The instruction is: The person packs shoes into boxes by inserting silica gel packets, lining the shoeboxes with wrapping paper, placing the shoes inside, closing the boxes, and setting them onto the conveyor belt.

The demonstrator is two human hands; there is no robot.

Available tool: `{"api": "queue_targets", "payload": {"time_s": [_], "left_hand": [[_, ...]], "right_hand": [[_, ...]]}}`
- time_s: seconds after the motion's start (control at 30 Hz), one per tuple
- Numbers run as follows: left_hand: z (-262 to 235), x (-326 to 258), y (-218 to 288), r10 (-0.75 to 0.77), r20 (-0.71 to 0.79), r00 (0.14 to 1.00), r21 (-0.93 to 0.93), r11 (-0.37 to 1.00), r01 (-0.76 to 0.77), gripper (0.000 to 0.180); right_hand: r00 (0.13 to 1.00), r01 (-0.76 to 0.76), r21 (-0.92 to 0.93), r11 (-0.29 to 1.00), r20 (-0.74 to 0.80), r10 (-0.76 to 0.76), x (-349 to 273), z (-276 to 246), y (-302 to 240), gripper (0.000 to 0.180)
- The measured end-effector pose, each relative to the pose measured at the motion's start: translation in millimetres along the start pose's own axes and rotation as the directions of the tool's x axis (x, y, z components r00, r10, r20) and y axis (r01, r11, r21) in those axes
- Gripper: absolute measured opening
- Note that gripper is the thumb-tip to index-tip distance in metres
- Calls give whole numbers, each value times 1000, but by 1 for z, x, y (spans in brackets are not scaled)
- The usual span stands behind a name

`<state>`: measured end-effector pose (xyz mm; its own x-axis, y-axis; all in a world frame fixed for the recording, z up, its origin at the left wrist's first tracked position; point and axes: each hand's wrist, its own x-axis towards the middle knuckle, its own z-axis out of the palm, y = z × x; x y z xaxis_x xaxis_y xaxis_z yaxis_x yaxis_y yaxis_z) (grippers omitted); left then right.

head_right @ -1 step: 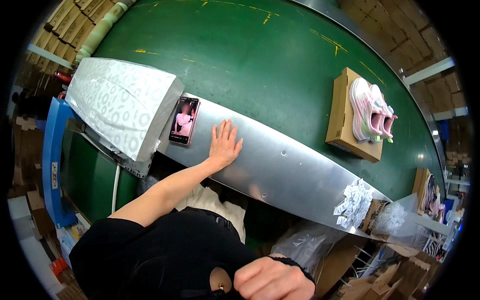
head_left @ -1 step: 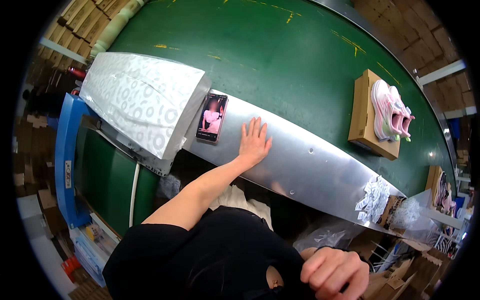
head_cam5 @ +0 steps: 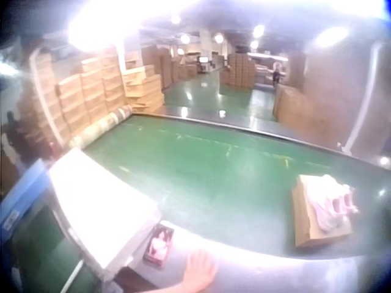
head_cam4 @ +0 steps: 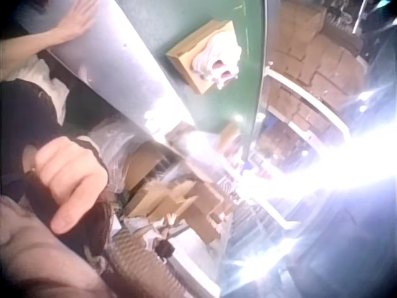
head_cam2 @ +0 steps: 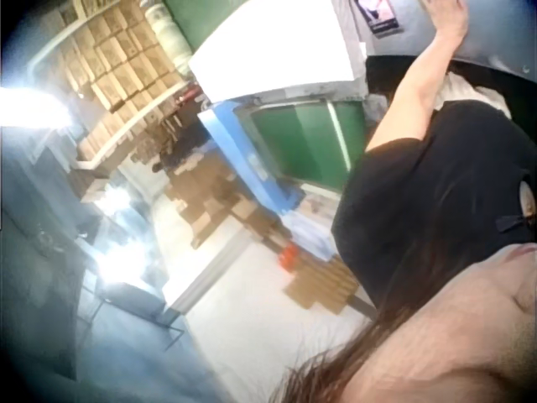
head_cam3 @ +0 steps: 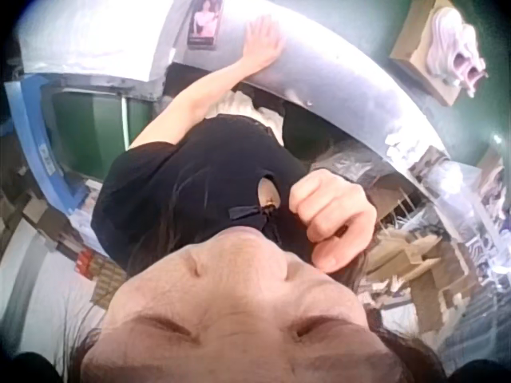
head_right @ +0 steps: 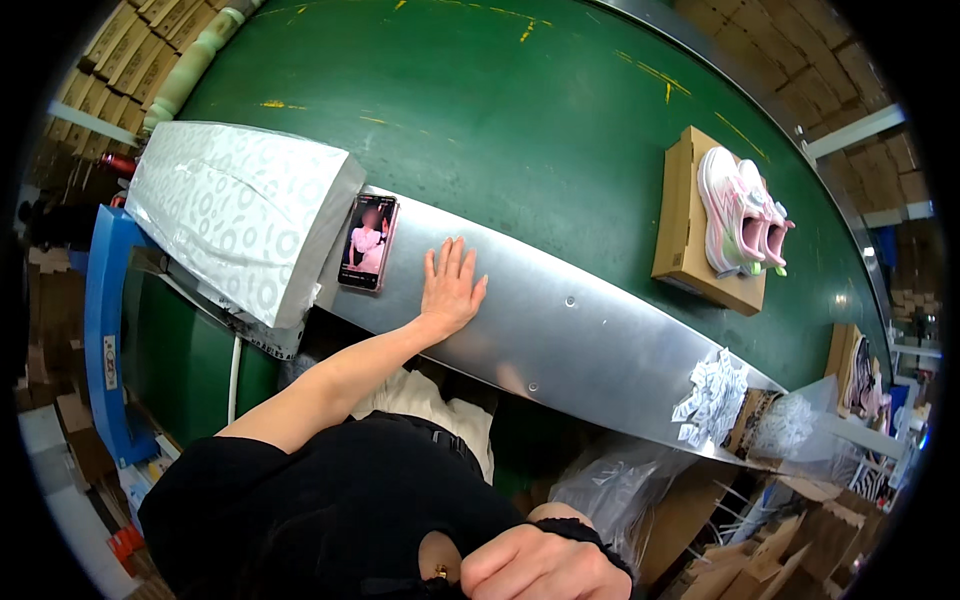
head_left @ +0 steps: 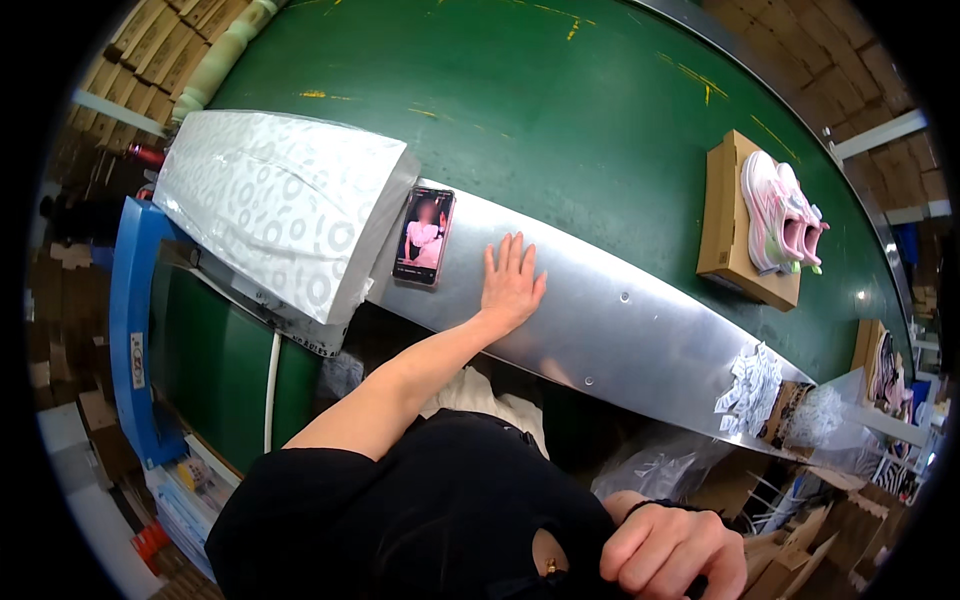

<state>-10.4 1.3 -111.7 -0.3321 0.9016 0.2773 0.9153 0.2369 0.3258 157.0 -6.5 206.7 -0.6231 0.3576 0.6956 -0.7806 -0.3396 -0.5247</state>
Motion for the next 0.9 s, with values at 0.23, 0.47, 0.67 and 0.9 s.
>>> {"api": "queue_targets", "payload": {"time_s": [0.23,0.47,0.67,0.9], "left_hand": [[1,-1,-2,27,61,998,-45,999,-25,49],[0,1,5,78,108,991,-105,992,-67,53],[10,-2,-23,123,125,985,-102,989,-111,59],[13,67,-53,351,255,901,-142,935,-325,64]], "right_hand": [[987,60,-58,996,-144,-68,21,25,32,16],[969,142,-229,963,-168,-182,30,57,50,11],[909,-229,-667,709,-407,-90,-45,71,71,8],[-359,-933,298,200,-773,-523,-304,48,234,25]]}}
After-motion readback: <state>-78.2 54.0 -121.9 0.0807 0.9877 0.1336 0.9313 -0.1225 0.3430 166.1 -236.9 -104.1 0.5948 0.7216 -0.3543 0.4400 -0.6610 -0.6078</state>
